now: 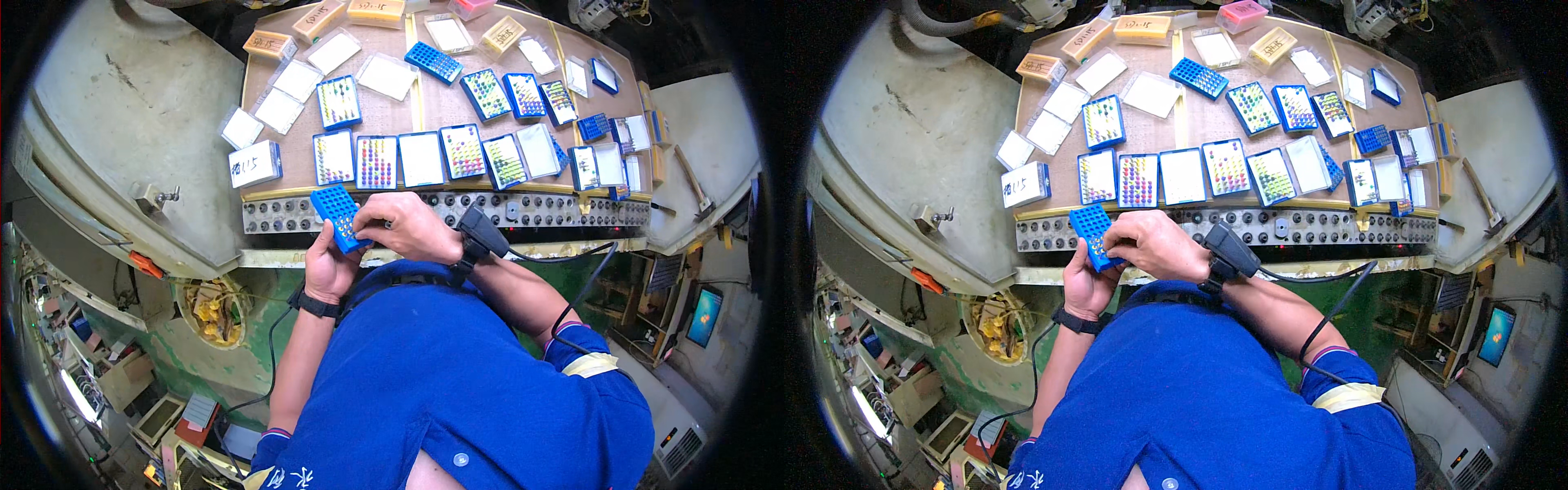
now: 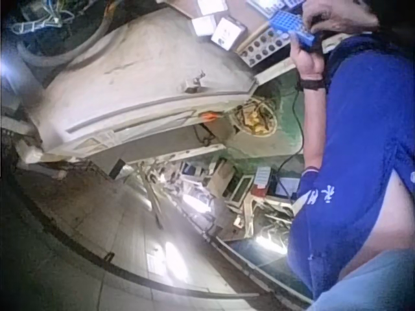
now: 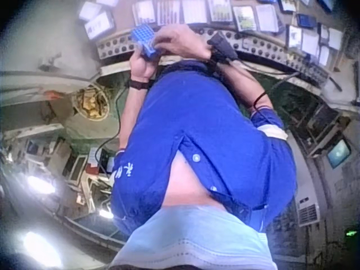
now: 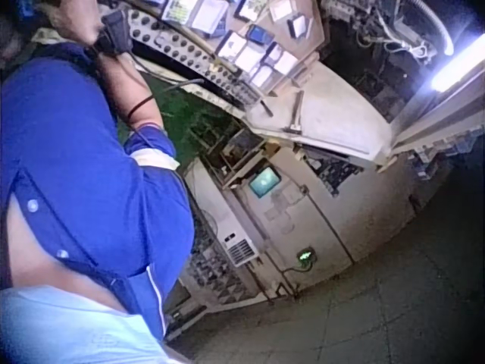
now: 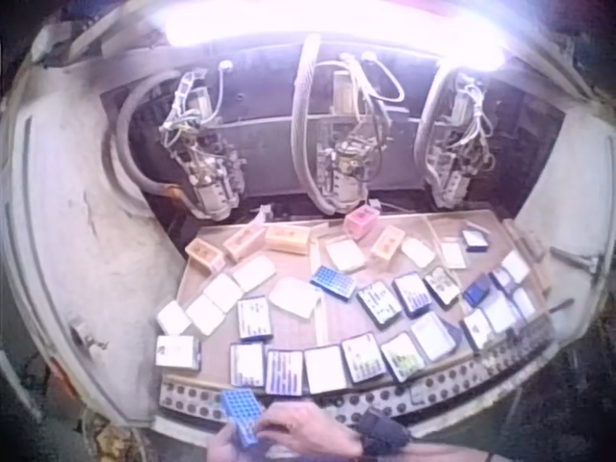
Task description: The person sorts small electronic components by hand from storage boxes into organized grid trays on a factory workbench.
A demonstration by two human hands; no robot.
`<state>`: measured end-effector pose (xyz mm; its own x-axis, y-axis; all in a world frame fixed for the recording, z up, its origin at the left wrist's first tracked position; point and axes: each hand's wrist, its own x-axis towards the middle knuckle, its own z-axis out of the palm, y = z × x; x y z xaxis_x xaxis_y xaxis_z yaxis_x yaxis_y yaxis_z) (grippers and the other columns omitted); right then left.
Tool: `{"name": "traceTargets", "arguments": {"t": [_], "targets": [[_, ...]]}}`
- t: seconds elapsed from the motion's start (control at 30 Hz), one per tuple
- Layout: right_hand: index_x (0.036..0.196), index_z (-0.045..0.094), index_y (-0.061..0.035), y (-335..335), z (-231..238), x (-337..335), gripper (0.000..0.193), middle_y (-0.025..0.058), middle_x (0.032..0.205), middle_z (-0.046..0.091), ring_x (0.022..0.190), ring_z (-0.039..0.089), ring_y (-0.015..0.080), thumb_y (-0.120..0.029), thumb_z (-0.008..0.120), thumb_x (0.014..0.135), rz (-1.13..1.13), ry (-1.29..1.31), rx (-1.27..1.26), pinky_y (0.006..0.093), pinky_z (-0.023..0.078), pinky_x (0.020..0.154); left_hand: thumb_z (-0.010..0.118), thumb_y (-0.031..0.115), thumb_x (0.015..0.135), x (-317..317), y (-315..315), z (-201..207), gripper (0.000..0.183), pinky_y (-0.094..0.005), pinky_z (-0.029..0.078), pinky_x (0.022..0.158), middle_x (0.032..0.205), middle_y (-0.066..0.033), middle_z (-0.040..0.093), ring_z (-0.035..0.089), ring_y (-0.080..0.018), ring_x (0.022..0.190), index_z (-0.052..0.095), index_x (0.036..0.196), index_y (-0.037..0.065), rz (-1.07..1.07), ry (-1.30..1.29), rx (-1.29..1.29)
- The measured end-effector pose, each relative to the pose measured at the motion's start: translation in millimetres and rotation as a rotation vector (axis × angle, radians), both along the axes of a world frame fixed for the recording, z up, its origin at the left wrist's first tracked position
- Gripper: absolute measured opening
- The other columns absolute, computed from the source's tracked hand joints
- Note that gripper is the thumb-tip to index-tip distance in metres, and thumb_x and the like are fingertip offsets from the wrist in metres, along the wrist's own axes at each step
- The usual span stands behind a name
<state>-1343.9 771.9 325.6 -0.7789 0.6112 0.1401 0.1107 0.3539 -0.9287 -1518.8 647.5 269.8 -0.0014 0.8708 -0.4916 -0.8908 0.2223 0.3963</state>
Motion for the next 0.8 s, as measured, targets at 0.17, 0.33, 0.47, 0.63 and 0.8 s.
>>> {"name": "traceTargets", "arguments": {"t": [0.17,0.33,0.47,0.63,0.8], "targets": [[0.099,0.072,-0.0008,12.7,-4.9,6.1,0.014,0.0151,0.094,0.075,0.09,0.074,0.0314,-0.011,0.076,0.091,-0.091,0.038,-0.231,0.038,0.057,0.083,0.054,0.043,0.109,-5.0,-0.8,-10.8,0.053,-0.0466,0.054,0.096,0.132,-0.0123,0.068,0.067,-0.0279,0.114,0.055,0.144,0.003,0.021,0.018,-0.01],[0.102,0.071,0.0036,65.7,-74.5,5.7,0.015,0.017,0.086,0.074,0.077,0.072,0.023,-0.009,0.072,0.095,-0.603,-0.143,-0.027,0.0354,0.056,0.074,0.058,0.04,0.108,-7.7,4.8,-10.6,0.055,-0.0468,0.057,0.09,0.133,-0.0131,0.068,0.069,-0.0296,0.111,0.052,0.147,0.003,0.034,-0.066,0.006],[0.099,0.07,0.0027,79.4,-89.4,-0.2,0.012,0.019,0.09,0.073,0.084,0.073,0.0318,-0.007,0.072,0.093,-0.498,-0.209,0.087,0.0401,0.057,0.077,0.059,0.041,0.107,-6.3,9.1,-7.9,0.056,-0.0465,0.058,0.09,0.136,-0.0132,0.066,0.069,-0.0297,0.11,0.051,0.148,0.004,0.066,-0.041,-0.045],[0.098,0.07,0.0,80.2,-89.2,-3.8,0.008,0.0184,0.093,0.07,0.09,0.068,0.0385,-0.005,0.071,0.092,-0.446,-0.234,0.236,0.0461,0.054,0.082,0.058,0.044,0.107,-11.5,10.1,-14.4,0.06,-0.0484,0.06,0.09,0.142,-0.0145,0.064,0.07,-0.0308,0.113,0.05,0.15,0.003,0.077,-0.021,-0.036],[0.099,0.07,-0.0002,80.5,-83.8,-3.8,0.009,0.0182,0.096,0.069,0.091,0.067,0.0392,-0.004,0.07,0.091,-0.335,-0.318,0.389,0.0463,0.054,0.083,0.058,0.043,0.107,-12.4,12.6,-16.3,0.06,-0.0484,0.06,0.09,0.143,-0.0147,0.063,0.069,-0.0313,0.114,0.049,0.151,0.004,0.073,-0.03,-0.035]]}}
